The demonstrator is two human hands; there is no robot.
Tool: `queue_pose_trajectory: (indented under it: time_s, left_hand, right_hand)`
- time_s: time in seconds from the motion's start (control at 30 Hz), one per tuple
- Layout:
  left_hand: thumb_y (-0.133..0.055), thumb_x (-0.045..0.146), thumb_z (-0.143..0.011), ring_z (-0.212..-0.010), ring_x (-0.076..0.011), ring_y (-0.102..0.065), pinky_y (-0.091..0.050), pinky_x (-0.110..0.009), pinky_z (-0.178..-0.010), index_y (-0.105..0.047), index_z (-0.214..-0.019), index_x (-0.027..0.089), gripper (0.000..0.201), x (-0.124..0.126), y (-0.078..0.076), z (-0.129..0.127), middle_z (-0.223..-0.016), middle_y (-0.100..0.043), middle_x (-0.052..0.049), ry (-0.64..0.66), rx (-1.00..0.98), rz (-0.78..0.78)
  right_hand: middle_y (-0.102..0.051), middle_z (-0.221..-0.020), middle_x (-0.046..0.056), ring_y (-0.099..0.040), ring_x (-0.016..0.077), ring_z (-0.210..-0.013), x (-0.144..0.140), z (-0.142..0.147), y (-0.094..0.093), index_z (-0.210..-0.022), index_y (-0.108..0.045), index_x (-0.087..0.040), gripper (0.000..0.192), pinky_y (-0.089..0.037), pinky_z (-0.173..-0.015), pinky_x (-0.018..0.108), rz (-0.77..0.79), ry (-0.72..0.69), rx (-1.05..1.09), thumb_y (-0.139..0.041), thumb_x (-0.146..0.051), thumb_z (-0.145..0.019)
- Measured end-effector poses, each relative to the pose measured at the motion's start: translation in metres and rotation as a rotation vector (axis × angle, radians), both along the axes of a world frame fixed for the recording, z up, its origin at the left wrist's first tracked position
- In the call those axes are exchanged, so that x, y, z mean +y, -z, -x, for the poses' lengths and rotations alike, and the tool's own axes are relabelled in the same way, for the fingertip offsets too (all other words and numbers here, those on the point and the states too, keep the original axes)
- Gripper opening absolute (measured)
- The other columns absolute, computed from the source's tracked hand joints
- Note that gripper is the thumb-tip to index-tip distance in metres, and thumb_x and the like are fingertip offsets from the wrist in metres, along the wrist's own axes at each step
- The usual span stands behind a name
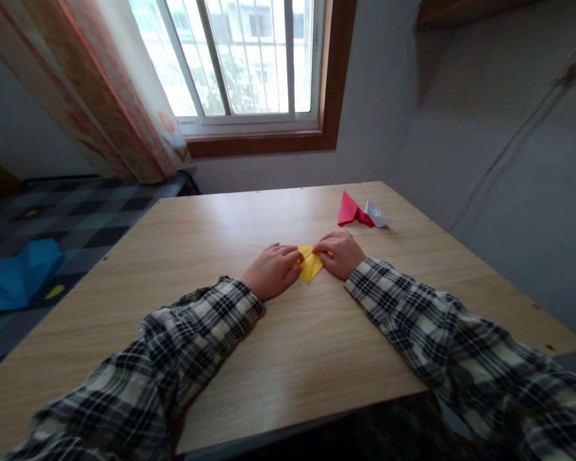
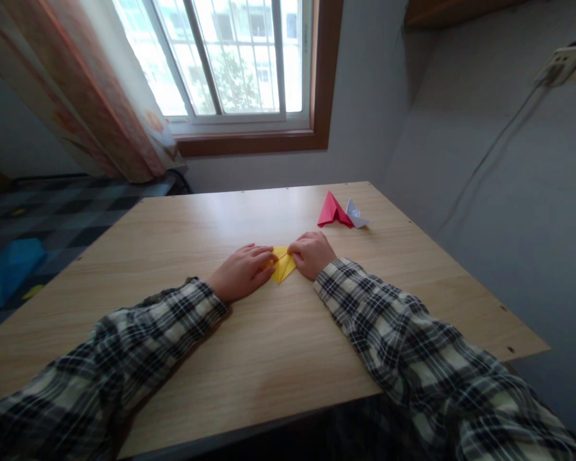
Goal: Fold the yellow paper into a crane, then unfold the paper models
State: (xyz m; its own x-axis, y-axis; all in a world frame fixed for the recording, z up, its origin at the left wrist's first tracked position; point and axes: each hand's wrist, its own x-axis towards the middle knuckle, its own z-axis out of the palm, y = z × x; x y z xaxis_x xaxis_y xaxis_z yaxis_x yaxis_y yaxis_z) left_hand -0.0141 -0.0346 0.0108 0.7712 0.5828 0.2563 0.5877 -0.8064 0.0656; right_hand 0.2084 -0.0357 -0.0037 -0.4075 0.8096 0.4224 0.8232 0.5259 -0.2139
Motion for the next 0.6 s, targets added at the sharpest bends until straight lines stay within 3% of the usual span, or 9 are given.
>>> queue_pose_trajectory:
  time_s: [0.3,0.6]
  left_hand:
    - [-0.047,0.029,-0.096,-0.107,-0.0240,-0.064,-0.041,-0.050,-0.106,-0.063,-0.110,0.020,0.023,-0.0010,0.0012,0.0002,-0.119,-0.067,-0.008,-0.013,-0.016,-0.025]
    - [-0.047,0.031,-0.097,-0.112,-0.0257,-0.058,-0.046,-0.045,-0.100,-0.063,-0.111,0.020,0.024,0.0014,0.0055,0.0020,-0.120,-0.066,-0.010,0.001,-0.042,-0.045]
  right_hand:
    - [-0.078,-0.095,0.008,-0.064,0.0245,-0.099,-0.0011,0.0000,-0.0021,-0.094,-0.078,-0.018,0.026,-0.035,-0.096,0.041,0.005,0.092,-0.014,-0.055,-0.015,-0.083]
    - [-0.074,-0.109,0.009,-0.060,0.0245,-0.104,-0.0006,-0.0003,-0.0001,-0.106,-0.073,-0.019,0.027,-0.033,-0.097,0.042,0.035,0.038,-0.046,-0.051,-0.023,-0.091]
